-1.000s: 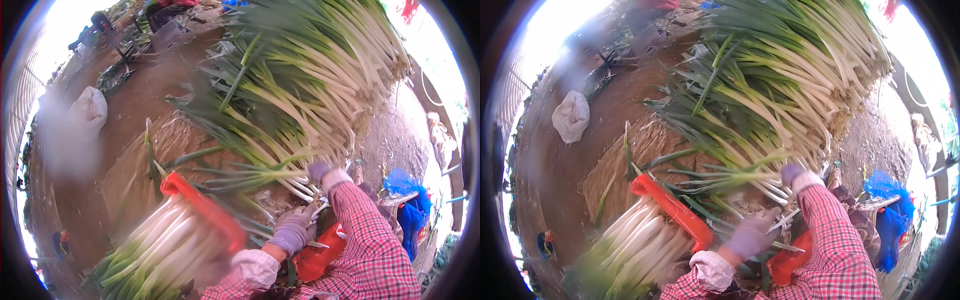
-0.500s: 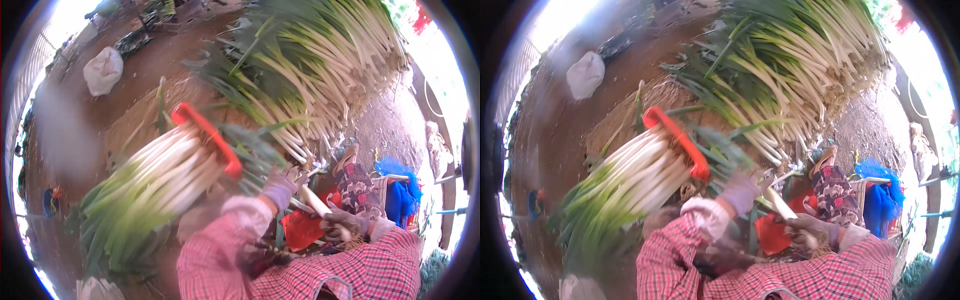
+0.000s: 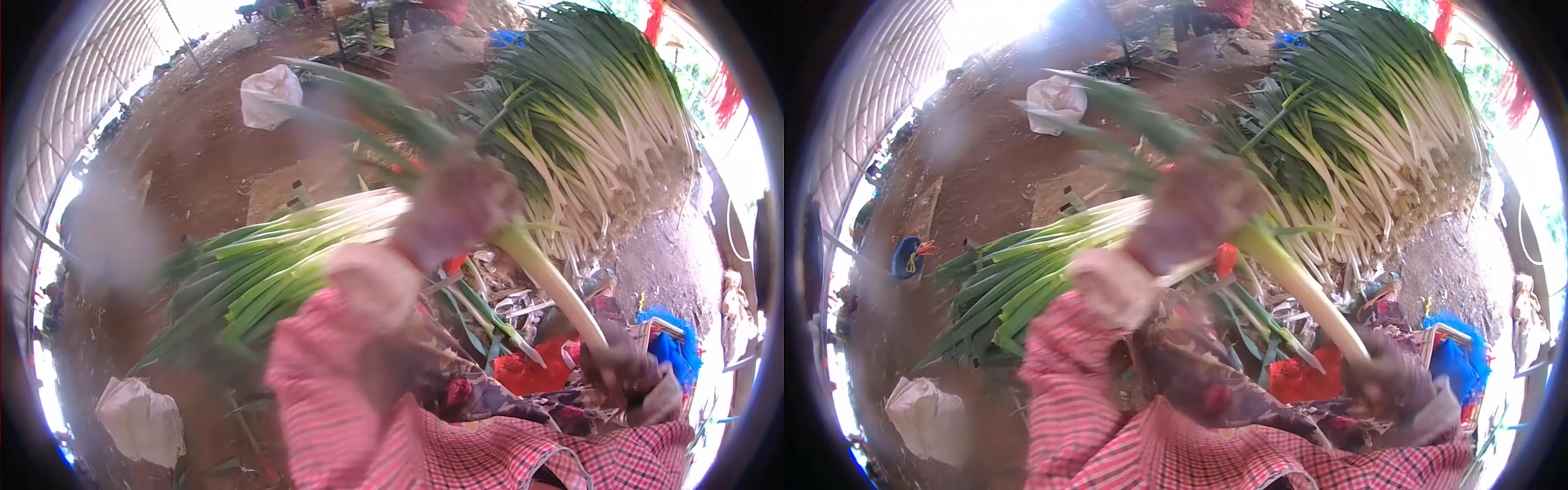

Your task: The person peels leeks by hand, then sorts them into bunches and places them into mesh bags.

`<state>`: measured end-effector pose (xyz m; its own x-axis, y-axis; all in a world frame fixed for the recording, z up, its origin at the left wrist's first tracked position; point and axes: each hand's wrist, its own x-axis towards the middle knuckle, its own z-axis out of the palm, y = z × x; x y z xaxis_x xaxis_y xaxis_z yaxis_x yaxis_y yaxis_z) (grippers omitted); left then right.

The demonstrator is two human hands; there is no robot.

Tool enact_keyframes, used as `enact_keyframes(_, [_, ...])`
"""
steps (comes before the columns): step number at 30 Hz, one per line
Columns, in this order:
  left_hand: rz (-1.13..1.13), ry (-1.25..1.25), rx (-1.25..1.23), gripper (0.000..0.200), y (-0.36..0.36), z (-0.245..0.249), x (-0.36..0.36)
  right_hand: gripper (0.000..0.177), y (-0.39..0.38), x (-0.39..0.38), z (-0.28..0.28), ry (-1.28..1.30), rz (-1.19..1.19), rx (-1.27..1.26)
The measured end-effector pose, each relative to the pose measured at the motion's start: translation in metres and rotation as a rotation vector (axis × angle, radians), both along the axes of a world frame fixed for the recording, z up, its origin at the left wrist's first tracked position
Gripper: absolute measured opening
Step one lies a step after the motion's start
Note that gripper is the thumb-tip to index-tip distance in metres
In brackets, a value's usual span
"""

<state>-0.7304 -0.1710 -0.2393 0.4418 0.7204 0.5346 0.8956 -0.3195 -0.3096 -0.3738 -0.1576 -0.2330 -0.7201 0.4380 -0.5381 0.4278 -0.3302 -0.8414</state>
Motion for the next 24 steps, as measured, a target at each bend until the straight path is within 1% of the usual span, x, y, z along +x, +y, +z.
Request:
enact_keyframes(1, [0.113, 0.003, -0.031, 0.023, -0.026, 0.020, -0.022, 0.039, 0.032, -0.018, -0.031, -0.037, 0.211, 0.359])
enact_keyframes(2, [0.248, 0.018, -0.009, 0.023, -0.054, 0.030, -0.039, 0.040, 0.046, -0.049, -0.045, 0.059, 0.125, 0.533])
enact_keyframes(3, [0.435, 0.054, -0.064, 0.029, -0.078, 0.039, -0.054, 0.046, 0.063, -0.080, -0.050, 0.090, 0.276, 1.006])
enact_keyframes(4, [0.536, 0.097, -0.033, 0.033, -0.102, 0.048, -0.063, 0.052, 0.079, -0.116, -0.067, 0.243, 0.266, 1.172])
enact_keyframes(5, [0.637, 0.138, -0.005, 0.039, -0.124, 0.051, -0.071, 0.054, 0.083, -0.152, -0.063, 0.230, 0.331, 1.264])
enact_keyframes(6, [0.718, 0.131, -0.063, 0.045, -0.143, 0.043, -0.083, 0.054, 0.085, -0.189, -0.073, 0.301, 0.338, 1.341])
enact_keyframes(7, [0.797, 0.108, -0.104, 0.048, -0.158, 0.028, -0.095, 0.051, 0.086, -0.224, -0.085, 0.263, 0.383, 1.379])
enact_keyframes(8, [0.877, 0.089, -0.146, 0.052, -0.173, 0.013, -0.108, 0.049, 0.084, -0.256, -0.099, 0.346, 0.403, 1.370])
enact_keyframes(9, [0.937, 0.052, -0.185, 0.052, -0.180, -0.011, -0.121, 0.048, 0.087, -0.287, -0.121, 0.476, 0.433, 1.426])
enact_keyframes(10, [0.998, 0.017, -0.225, 0.052, -0.188, -0.036, -0.133, 0.052, 0.091, -0.315, -0.149, 0.516, 0.457, 1.504])
enact_keyframes(12, [1.089, -0.080, -0.355, 0.054, -0.197, -0.091, -0.150, 0.055, 0.087, -0.344, -0.184, 0.332, 0.509, 1.509])
enact_keyframes(13, [1.097, -0.137, -0.406, 0.056, -0.197, -0.109, -0.155, 0.056, 0.085, -0.353, -0.204, 0.240, 0.535, 1.505])
enact_keyframes(14, [1.104, -0.194, -0.448, 0.057, -0.195, -0.124, -0.158, 0.067, 0.091, -0.359, -0.238, 0.165, 0.584, 1.321])
enact_keyframes(15, [1.112, -0.249, -0.481, 0.058, -0.192, -0.134, -0.162, 0.068, 0.088, -0.363, -0.243, 0.131, 0.551, 1.393])
enact_keyframes(17, [1.084, -0.238, -0.466, 0.061, -0.195, -0.135, -0.165, 0.071, 0.077, -0.366, -0.243, 0.061, 0.491, 1.529])
enact_keyframes(18, [1.078, -0.230, -0.475, 0.062, -0.197, -0.135, -0.166, 0.079, 0.076, -0.369, -0.238, -0.010, 0.563, 1.603])
enact_keyframes(21, [1.039, -0.240, -0.505, 0.066, -0.198, -0.130, -0.167, 0.084, 0.074, -0.384, -0.228, 0.225, 0.659, 1.720])
enact_keyframes(22, [1.028, -0.253, -0.511, 0.068, -0.198, -0.130, -0.168, 0.088, 0.073, -0.391, -0.236, 0.283, 0.667, 1.747])
enact_keyframes(24, [0.975, -0.192, -0.504, 0.067, -0.196, -0.134, -0.176, 0.090, 0.071, -0.397, -0.243, 0.222, 0.603, 1.717])
